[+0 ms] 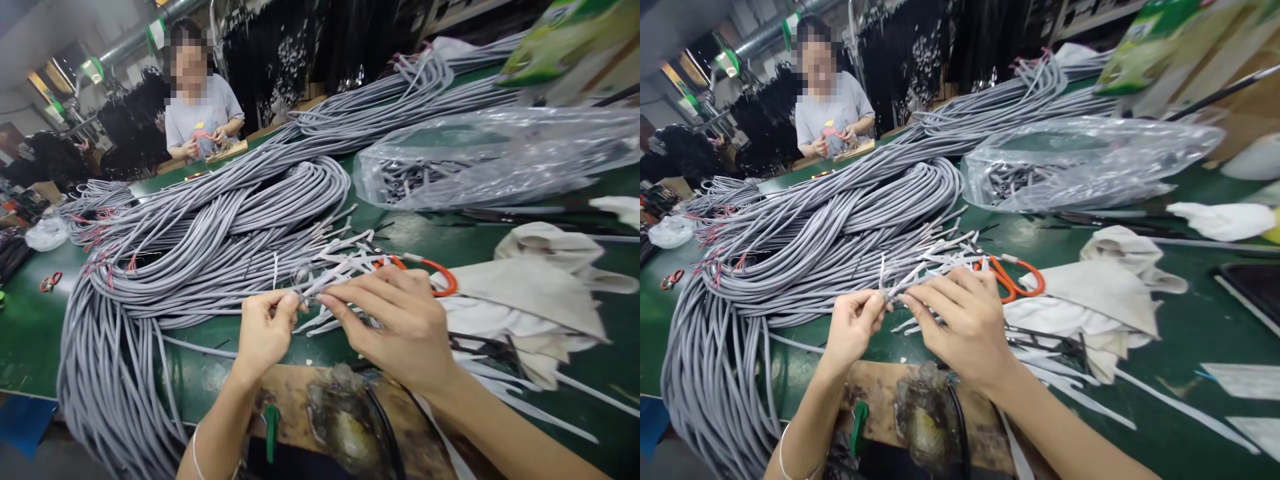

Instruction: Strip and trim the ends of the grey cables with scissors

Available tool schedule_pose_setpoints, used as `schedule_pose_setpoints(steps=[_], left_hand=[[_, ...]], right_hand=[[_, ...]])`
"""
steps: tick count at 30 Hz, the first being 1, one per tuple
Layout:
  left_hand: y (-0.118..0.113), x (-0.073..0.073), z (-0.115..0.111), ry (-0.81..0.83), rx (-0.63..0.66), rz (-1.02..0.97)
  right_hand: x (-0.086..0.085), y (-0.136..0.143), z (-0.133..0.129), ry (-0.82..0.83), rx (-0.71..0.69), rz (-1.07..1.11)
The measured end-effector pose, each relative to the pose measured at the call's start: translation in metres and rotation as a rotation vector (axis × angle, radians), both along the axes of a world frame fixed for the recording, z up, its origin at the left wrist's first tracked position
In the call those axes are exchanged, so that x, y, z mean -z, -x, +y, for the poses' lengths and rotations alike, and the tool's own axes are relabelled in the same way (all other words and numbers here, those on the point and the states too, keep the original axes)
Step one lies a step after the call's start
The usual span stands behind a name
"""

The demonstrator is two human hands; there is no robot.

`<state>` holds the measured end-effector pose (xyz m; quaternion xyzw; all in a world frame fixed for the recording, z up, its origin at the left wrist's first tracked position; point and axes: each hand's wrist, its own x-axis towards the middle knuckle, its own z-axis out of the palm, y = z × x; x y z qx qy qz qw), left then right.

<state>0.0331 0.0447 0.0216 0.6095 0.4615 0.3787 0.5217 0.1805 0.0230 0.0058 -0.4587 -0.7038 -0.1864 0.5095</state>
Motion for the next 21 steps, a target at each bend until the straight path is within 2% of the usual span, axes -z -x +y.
schedule_pose_setpoints(steps=[4, 9, 21], left_hand=[[0.0004, -0.0027, 0.0014, 0.027, 0.053, -0.028], [0.0013, -0.0052, 0.0021, 0.051, 0.043, -0.047], [-0.0005, -0.0014, 0.001, 0.041, 0.029, -0.025]], right_hand=[[-0.0003, -0.002, 0.0003, 0.059, -0.081, 0.003], [-0.0001, -0.0028, -0.0001, -0.022, 0.007, 0.048], [0.0015, -0.0012, -0.0028, -0.039, 0.068, -0.018]])
